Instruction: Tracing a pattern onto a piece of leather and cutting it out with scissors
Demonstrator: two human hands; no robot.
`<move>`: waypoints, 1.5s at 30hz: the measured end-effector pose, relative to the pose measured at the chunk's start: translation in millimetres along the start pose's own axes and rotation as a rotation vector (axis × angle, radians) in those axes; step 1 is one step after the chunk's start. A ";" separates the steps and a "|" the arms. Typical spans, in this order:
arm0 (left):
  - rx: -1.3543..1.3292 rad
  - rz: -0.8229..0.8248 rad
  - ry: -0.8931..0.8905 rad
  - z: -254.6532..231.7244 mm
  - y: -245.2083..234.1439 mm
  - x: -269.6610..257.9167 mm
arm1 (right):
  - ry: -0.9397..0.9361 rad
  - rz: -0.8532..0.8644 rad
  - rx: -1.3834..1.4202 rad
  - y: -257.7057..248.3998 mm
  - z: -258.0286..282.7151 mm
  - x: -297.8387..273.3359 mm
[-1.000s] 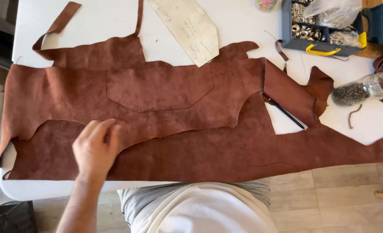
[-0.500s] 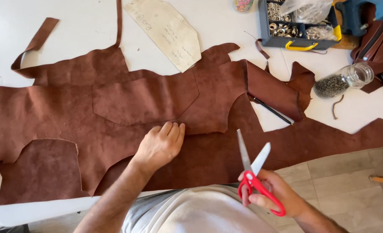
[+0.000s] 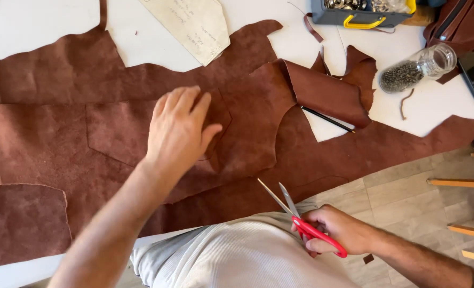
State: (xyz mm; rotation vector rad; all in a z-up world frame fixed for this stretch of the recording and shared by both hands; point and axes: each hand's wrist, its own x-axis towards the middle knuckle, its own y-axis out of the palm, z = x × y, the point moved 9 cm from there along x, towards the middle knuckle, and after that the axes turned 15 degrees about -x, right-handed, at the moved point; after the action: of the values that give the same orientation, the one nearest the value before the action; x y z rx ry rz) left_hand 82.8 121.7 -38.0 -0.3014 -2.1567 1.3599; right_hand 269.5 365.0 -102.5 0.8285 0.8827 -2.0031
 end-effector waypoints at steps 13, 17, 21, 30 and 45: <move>-0.749 0.367 -0.482 68.8 9.4 50.9 | 0.063 0.015 0.516 17.0 23.6 35.2; -0.270 0.033 -0.035 28.4 -16.4 21.2 | 0.068 -0.023 0.593 7.7 40.7 48.7; -0.281 0.020 0.221 -54.0 -15.1 -26.0 | -0.012 -0.082 0.577 -5.1 56.2 56.2; -0.138 -0.365 0.420 -108.0 6.9 -80.0 | -0.167 -0.289 0.503 -9.1 62.8 61.5; -0.079 -0.429 0.425 -109.3 10.1 -79.7 | 0.080 -0.457 0.472 15.6 24.7 50.7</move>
State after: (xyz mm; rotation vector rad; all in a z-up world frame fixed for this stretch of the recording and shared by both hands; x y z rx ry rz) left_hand 209.0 171.4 -38.9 -0.1301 -1.7885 0.8783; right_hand 252.1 318.5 -133.4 1.0386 0.6914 -2.6574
